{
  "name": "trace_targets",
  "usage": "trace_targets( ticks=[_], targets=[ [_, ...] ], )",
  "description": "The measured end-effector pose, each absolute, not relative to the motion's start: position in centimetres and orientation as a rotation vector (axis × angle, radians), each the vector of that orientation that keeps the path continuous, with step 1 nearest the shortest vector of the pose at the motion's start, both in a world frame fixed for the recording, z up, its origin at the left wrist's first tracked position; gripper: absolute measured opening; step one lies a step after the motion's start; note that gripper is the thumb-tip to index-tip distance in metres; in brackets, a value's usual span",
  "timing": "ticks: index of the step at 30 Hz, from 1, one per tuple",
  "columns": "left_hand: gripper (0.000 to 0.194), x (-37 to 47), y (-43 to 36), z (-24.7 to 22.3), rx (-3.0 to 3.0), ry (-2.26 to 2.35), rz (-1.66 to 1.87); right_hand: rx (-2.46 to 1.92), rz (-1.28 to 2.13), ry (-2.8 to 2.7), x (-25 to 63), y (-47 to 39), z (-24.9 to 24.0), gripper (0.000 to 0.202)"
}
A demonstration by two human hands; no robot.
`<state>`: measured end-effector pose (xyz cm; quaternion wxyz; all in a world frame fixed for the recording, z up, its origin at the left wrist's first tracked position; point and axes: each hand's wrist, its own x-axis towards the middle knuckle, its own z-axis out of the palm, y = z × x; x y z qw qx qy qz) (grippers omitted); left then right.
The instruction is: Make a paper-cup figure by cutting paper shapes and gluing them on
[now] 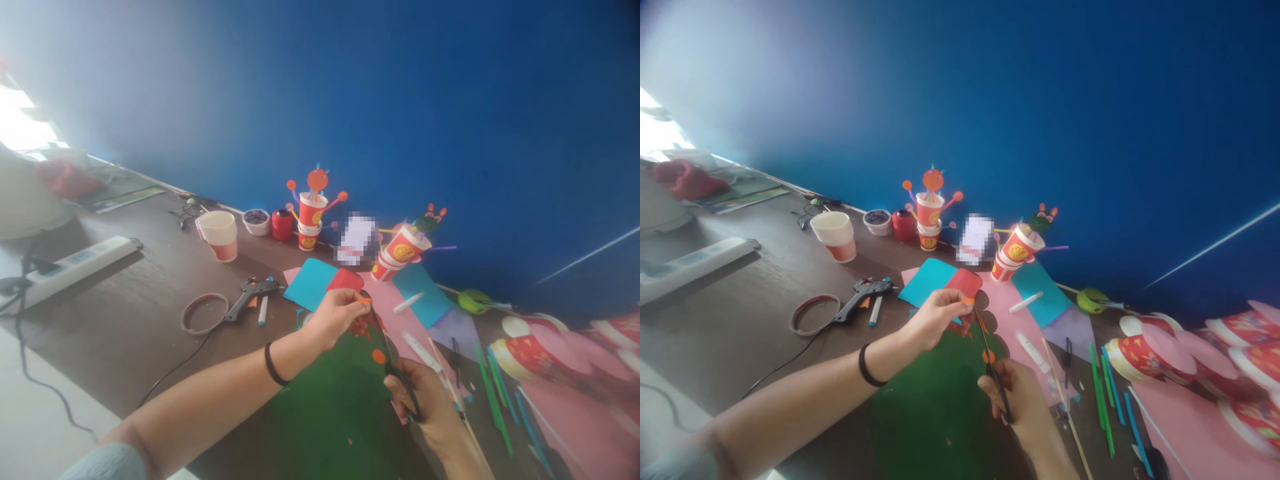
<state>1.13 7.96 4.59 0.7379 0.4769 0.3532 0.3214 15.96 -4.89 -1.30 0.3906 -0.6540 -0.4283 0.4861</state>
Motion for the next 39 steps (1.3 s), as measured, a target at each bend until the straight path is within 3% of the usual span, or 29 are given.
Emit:
trace_targets(
  ticks=[39],
  targets=[
    [0.008, 1.0, 7.8, 4.7, 1.067, 0.746, 0.678, -1.662, 1.238, -1.112, 15.9, -5.1, -0.3, 0.046]
  ],
)
